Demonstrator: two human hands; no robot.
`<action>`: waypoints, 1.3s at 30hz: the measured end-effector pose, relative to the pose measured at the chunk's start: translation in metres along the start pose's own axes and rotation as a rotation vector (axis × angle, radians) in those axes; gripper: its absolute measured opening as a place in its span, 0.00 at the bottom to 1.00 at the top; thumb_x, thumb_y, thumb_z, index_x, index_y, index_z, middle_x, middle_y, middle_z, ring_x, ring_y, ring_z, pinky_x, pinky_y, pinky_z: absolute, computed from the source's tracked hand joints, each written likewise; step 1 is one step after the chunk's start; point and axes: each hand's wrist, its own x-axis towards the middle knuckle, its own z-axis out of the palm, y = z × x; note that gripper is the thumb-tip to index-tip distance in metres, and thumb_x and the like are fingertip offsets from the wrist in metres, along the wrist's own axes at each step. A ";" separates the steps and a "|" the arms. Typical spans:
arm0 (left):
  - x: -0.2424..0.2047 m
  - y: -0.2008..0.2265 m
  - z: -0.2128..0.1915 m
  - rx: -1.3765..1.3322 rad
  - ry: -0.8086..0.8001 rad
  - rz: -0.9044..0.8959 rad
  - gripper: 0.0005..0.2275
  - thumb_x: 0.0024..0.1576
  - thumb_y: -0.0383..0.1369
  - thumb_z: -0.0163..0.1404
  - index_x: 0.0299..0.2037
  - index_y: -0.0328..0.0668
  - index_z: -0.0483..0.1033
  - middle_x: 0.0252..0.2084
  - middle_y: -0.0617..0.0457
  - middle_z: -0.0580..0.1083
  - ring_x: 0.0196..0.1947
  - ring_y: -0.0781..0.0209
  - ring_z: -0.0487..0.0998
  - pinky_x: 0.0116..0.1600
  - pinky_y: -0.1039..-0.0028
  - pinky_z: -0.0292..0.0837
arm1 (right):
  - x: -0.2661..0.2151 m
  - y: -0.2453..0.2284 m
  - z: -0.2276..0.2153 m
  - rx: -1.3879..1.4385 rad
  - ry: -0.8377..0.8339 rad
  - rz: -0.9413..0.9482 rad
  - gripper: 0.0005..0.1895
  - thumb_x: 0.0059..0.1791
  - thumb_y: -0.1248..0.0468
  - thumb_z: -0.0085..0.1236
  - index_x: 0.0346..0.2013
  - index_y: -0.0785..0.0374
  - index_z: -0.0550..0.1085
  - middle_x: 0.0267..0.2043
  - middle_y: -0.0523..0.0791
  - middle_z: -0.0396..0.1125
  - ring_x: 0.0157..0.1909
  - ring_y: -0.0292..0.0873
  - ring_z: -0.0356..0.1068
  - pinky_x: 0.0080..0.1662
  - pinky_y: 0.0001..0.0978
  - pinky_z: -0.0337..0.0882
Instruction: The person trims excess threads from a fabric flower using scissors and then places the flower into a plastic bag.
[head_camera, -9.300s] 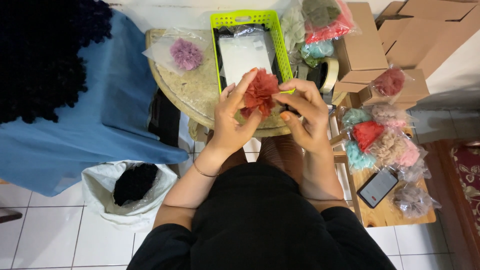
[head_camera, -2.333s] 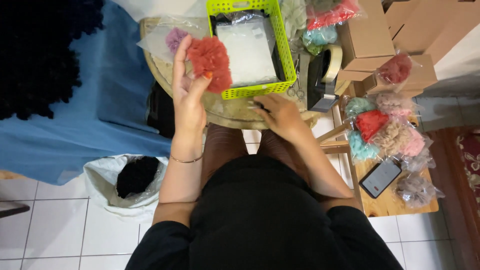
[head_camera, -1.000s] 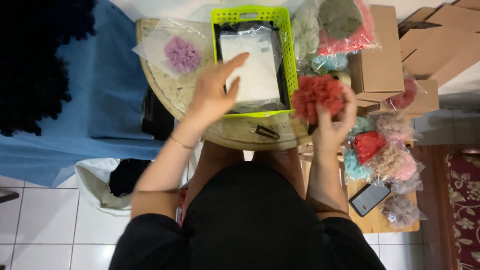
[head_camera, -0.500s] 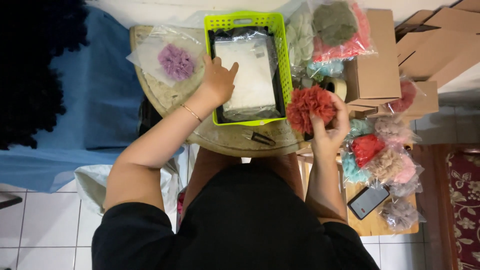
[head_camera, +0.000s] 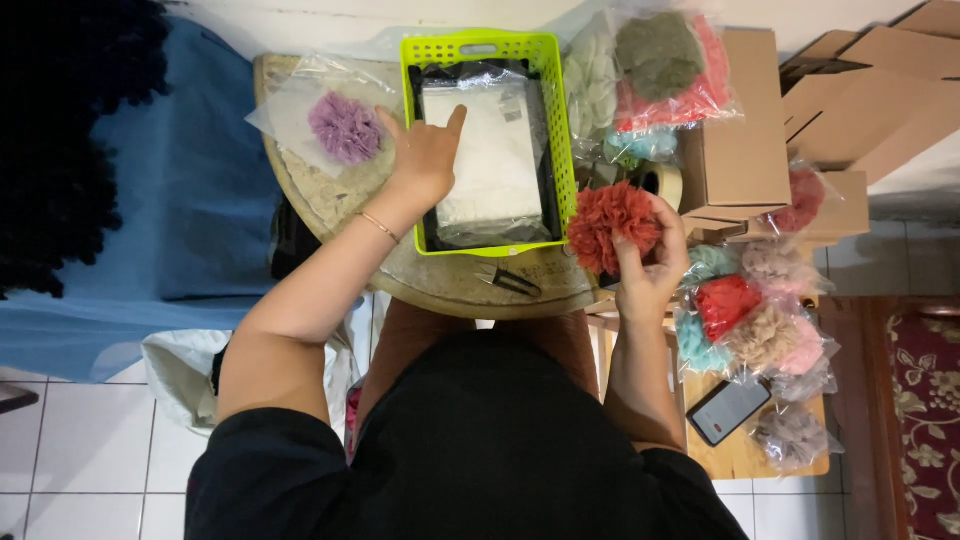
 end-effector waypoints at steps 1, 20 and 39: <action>-0.005 0.000 -0.009 0.001 0.001 0.000 0.42 0.49 0.19 0.52 0.76 0.49 0.48 0.19 0.59 0.70 0.29 0.48 0.75 0.63 0.20 0.35 | 0.000 -0.001 0.000 0.001 0.000 -0.001 0.23 0.50 0.71 0.57 0.60 0.67 0.69 0.57 0.51 0.67 0.56 0.48 0.69 0.56 0.34 0.74; -0.064 -0.031 -0.084 -1.106 0.401 0.235 0.19 0.58 0.20 0.47 0.60 0.44 0.71 0.45 0.45 0.76 0.28 0.66 0.76 0.34 0.75 0.71 | 0.009 -0.007 -0.003 0.020 -0.095 -0.228 0.22 0.48 0.73 0.42 0.51 0.57 0.77 0.48 0.47 0.65 0.54 0.47 0.63 0.57 0.42 0.68; -0.161 -0.045 -0.152 -1.240 0.362 0.529 0.18 0.62 0.17 0.52 0.61 0.41 0.71 0.40 0.53 0.77 0.32 0.71 0.75 0.37 0.85 0.66 | 0.058 -0.033 -0.006 -0.161 -0.439 -0.158 0.30 0.58 0.58 0.55 0.72 0.63 0.59 0.67 0.53 0.65 0.70 0.52 0.64 0.70 0.46 0.64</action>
